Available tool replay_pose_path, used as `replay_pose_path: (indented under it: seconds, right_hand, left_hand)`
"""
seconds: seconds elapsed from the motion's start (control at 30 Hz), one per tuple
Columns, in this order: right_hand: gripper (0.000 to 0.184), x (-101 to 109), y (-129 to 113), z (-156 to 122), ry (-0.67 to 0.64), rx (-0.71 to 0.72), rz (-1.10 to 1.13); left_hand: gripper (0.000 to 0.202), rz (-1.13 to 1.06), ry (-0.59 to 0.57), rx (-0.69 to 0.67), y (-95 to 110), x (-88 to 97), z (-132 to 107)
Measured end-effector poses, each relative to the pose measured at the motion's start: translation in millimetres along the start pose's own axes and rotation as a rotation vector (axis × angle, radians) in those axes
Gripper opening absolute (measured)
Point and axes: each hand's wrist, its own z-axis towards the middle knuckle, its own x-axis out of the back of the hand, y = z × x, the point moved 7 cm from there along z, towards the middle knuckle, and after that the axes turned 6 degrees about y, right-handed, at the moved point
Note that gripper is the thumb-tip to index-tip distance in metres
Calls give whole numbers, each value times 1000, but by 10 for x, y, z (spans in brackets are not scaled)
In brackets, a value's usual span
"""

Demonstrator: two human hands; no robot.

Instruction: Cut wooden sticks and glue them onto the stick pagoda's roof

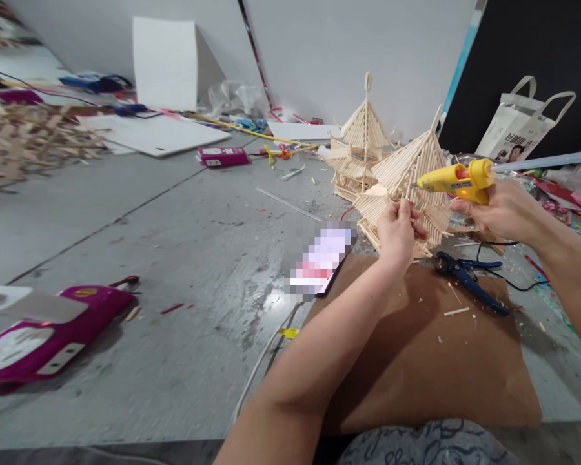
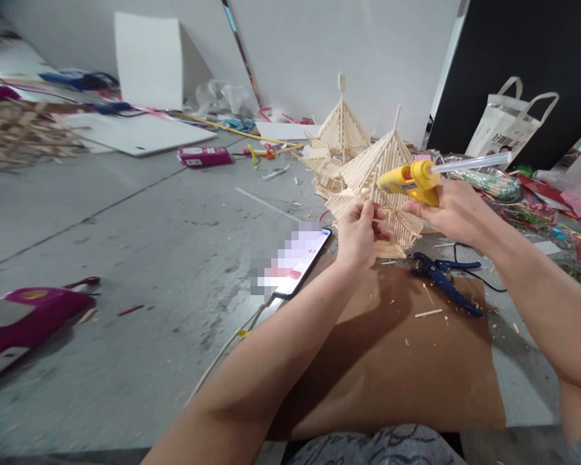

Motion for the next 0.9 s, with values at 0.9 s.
replay_pose_path:
  seconds: [0.9]
  right_hand:
    - [34, -5, 22, 30, 40, 14, -36]
  left_hand:
    - [18, 20, 2, -3, 3, 12, -6]
